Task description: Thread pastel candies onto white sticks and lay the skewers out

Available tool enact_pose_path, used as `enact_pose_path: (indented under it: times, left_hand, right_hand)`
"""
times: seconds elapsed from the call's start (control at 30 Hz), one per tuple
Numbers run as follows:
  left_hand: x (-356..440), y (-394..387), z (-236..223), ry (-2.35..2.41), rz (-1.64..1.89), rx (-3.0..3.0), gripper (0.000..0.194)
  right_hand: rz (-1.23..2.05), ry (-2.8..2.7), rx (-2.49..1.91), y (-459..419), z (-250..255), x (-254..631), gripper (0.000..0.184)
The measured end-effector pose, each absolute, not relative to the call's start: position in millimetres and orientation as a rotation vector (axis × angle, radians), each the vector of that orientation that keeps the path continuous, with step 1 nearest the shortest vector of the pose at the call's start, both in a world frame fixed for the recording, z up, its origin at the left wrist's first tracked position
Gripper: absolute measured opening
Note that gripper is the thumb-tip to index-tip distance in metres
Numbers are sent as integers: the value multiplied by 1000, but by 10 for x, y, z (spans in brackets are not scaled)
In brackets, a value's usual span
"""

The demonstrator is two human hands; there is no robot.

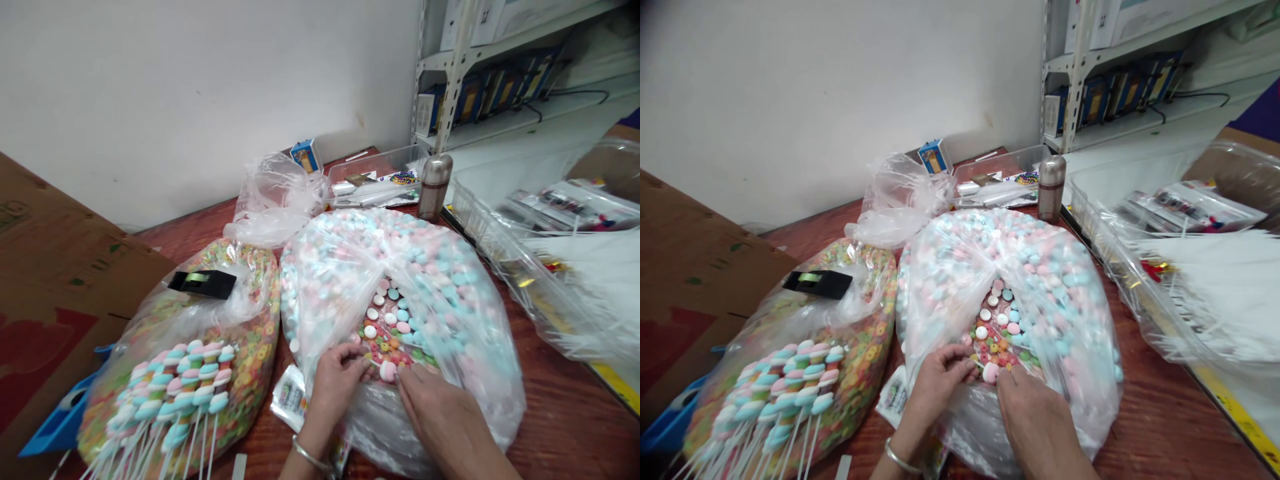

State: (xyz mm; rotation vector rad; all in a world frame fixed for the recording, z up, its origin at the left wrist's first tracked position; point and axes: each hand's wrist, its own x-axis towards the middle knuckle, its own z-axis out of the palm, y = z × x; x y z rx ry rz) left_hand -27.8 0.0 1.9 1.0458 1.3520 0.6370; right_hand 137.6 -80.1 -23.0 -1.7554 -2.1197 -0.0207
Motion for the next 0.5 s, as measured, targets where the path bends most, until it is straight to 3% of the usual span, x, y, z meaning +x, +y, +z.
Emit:
enact_pose_path:
  times: [0.23,0.4,0.5]
  left_hand:
    - [-296,-86,-32,1361,583,1201,29]
    - [-328,-95,-107,1360,542,1514,17]
    - [-331,-79,-54,1387,529,1772,25]
  right_hand:
    - [201,-2086,-1834,-795,-242,1410,23]
    - [385,-2050,-1835,-833,-267,1455,25]
    - [462,-2018,-1806,-832,-295,1484,25]
